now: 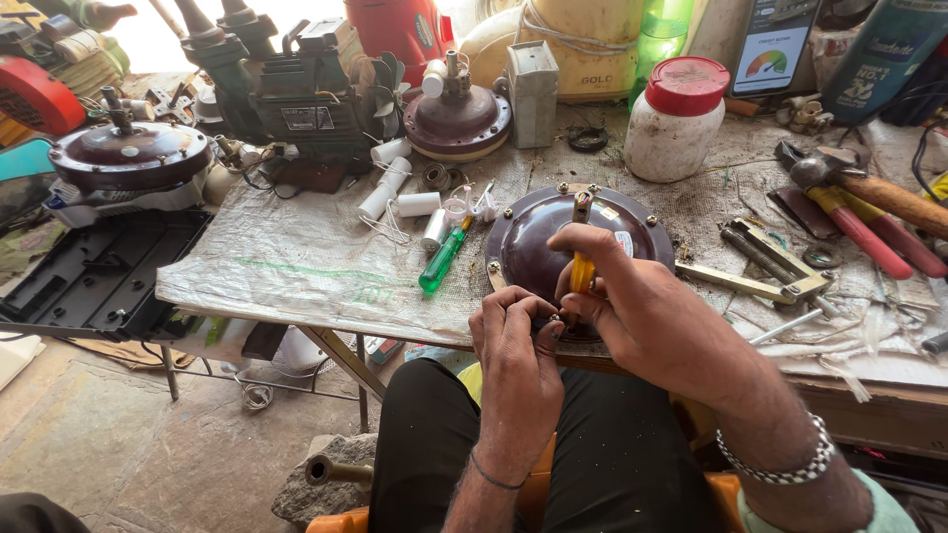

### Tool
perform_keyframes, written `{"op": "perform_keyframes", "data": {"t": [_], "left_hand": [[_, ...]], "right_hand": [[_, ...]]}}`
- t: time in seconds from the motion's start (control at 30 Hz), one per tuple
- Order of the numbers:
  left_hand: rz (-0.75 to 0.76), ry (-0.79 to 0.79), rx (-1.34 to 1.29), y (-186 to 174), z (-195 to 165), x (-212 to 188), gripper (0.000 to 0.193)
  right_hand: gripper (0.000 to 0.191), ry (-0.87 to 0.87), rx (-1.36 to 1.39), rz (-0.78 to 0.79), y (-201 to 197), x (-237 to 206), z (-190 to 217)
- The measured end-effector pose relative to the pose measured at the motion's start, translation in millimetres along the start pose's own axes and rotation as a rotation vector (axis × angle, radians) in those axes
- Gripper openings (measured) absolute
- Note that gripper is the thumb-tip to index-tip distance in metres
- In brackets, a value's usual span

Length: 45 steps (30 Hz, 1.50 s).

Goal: The person uses a yellow-handled screwdriver to tighten screws on a maroon circular electrical component, then switches to a green-handled screwdriver to continue tightening. The person rotates the component to access different screws and later adjusts wires at the central terminal.

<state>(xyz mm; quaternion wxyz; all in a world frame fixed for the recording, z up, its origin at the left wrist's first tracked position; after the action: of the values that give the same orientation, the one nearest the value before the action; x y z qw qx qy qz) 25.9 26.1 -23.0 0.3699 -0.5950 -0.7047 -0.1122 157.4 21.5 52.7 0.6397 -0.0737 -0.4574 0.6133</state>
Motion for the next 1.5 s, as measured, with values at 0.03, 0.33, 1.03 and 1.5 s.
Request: {"op": "perform_keyframes", "data": {"t": [0.03,0.33,1.03,1.5], "left_hand": [[-0.022,0.015,0.008,0.7,-0.3,-1.7,0.012],[-0.179,0.168,-0.017,-2.6,9.2,-10.1,0.012],[-0.116,0.061,-0.156,-3.0,-5.1,-3.1,0.016],[-0.047,-0.067,-0.17,0.1,-0.4,-0.4,0.009]], "right_hand": [[0.062,0.004,0.006,0.0,1.9,0.0,0.1],[0.067,-0.031,-0.091,0.017,8.8,4.4,0.7],[0.057,-0.037,0.026,0.043,-0.2,11.4,0.7],[0.059,-0.032,0.224,-0.245,-61.2,-20.1,2.1]]}}
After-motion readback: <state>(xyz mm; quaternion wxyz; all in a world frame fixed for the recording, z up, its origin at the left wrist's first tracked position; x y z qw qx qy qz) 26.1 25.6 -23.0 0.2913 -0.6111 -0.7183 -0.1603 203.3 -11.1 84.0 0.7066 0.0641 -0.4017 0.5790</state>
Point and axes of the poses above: each hand's wrist, its own x-axis towards the middle knuckle, its own y-axis out of the palm, z = x × y, the point moved 6 cm from there along x, towards the middle knuckle, and after that the axes turned 9 degrees about -z, right-handed, at the moved point
